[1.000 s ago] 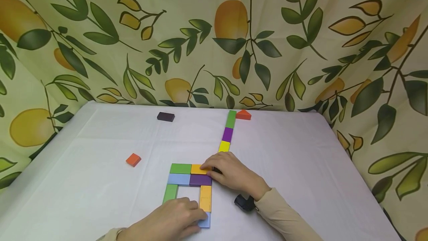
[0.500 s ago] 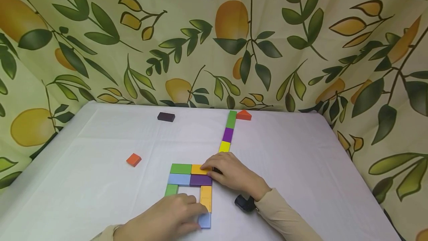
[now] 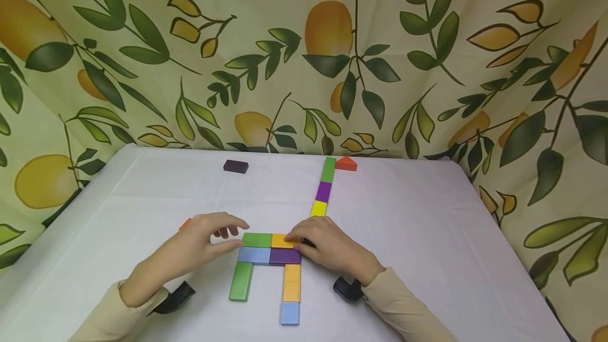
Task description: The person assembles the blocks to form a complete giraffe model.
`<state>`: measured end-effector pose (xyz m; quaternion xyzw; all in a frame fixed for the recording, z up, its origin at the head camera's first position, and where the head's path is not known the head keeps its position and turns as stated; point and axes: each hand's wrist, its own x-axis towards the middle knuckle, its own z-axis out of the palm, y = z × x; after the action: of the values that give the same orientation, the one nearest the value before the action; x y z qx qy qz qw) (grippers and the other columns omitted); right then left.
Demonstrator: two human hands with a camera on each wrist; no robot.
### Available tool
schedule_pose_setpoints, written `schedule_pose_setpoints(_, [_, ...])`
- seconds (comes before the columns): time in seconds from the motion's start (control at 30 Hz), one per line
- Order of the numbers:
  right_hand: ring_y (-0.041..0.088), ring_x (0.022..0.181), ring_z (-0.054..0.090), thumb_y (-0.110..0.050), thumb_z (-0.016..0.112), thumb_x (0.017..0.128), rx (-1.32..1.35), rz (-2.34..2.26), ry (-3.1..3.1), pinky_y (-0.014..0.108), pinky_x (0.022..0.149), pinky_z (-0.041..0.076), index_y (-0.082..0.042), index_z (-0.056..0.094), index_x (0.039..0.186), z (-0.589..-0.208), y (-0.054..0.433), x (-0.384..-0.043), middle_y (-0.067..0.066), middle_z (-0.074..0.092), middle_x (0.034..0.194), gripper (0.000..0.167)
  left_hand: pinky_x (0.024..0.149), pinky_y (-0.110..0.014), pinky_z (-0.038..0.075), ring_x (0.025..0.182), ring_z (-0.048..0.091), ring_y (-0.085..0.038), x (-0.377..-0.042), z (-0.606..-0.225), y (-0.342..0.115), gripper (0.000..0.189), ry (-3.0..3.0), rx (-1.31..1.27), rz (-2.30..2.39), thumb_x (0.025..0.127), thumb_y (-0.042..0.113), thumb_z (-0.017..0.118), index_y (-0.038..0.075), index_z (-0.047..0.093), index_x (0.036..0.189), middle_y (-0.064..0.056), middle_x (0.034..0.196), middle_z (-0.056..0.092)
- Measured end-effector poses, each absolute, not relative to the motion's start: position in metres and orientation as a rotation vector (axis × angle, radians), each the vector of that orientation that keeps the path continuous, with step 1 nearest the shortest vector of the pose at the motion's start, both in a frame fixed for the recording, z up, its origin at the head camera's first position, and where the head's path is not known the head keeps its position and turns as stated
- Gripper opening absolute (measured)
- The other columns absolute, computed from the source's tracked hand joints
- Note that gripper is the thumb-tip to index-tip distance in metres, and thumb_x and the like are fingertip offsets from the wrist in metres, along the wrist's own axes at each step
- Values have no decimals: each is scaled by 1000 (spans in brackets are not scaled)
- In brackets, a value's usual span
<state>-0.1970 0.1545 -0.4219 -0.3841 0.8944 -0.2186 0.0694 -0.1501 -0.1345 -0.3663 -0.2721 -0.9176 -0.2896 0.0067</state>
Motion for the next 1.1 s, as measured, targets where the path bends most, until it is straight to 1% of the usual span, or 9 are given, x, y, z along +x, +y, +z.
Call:
schedule_pose_setpoints(0.17, [9, 119, 58, -25, 63, 98, -1159, -660, 2698, 43, 102, 43, -27, 70, 120, -422, 154, -197, -16, 67, 121, 23, 72, -29, 54, 81, 62, -13, -160, -367, -149, 23, -2834, -819, -913, 86, 12, 76, 12, 73, 110, -1, 97, 73])
schedule_pose_setpoints(0.37, [9, 119, 58, -25, 63, 98, -1162, -672, 2697, 44, 103, 42, -27, 70, 120, -422, 155, -197, -17, 67, 120, 23, 75, -32, 53, 84, 63, -19, -172, -371, -166, 25, -2866, -837, -914, 87, 11, 75, 9, 71, 112, -3, 103, 73])
schedule_pose_setpoints(0.47, [9, 119, 58, -25, 63, 98, -1160, -671, 2695, 44, 103, 42, -28, 70, 120, -423, 155, -197, -17, 67, 120, 24, 76, -34, 51, 87, 62, -21, -179, -374, -177, 27, -2933, -764, -885, 87, 11, 75, 9, 70, 114, -4, 104, 71])
schedule_pose_setpoints(0.6, [8, 119, 58, -25, 63, 98, -1161, -669, 2694, 43, 103, 42, -28, 70, 120, -423, 155, -197, -18, 67, 120, 24, 76, -36, 50, 90, 60, -25, -186, -375, -194, 29, -3010, -630, -829, 87, 11, 74, 8, 69, 116, -9, 104, 68])
schedule_pose_setpoints(0.73, [8, 118, 58, -25, 63, 98, -1171, -671, 2694, 43, 102, 42, -28, 70, 120, -423, 155, -197, -18, 67, 120, 23, 82, -41, 49, 97, 58, -29, -188, -375, -207, 33, -3100, -531, -786, 86, 12, 75, 9, 67, 118, -15, 109, 64])
schedule_pose_setpoints(0.8, [8, 118, 58, -25, 63, 98, -1171, -675, 2695, 43, 102, 42, -28, 70, 120, -422, 155, -197, -18, 67, 120, 23, 84, -42, 48, 98, 57, -30, -188, -375, -211, 35, -3147, -500, -776, 84, 12, 77, 9, 66, 118, -17, 111, 63])
schedule_pose_setpoints(0.83, [8, 118, 58, -25, 63, 98, -1170, -675, 2695, 43, 102, 42, -28, 70, 120, -422, 155, -197, -18, 67, 120, 23, 85, -42, 47, 98, 57, -29, -189, -375, -213, 37, -3171, -485, -773, 83, 12, 78, 9, 66, 118, -17, 111, 62])
schedule_pose_setpoints(0.97, [8, 118, 58, -25, 63, 98, -1168, -677, 2694, 43, 102, 42, -29, 70, 120, -422, 155, -197, -18, 67, 120, 23, 79, -36, 47, 92, 56, -26, -190, -377, -218, 38, -3254, -447, -767, 80, 10, 81, 8, 66, 115, -17, 108, 63])
schedule_pose_setpoints(1.1, [8, 118, 59, -25, 63, 98, -1185, -674, 2697, 42, 101, 43, -28, 70, 120, -422, 155, -197, -18, 67, 119, 23, 75, -33, 47, 89, 56, -24, -192, -379, -220, 36, -3298, -454, -752, 78, 4, 80, 8, 67, 111, -15, 103, 65])
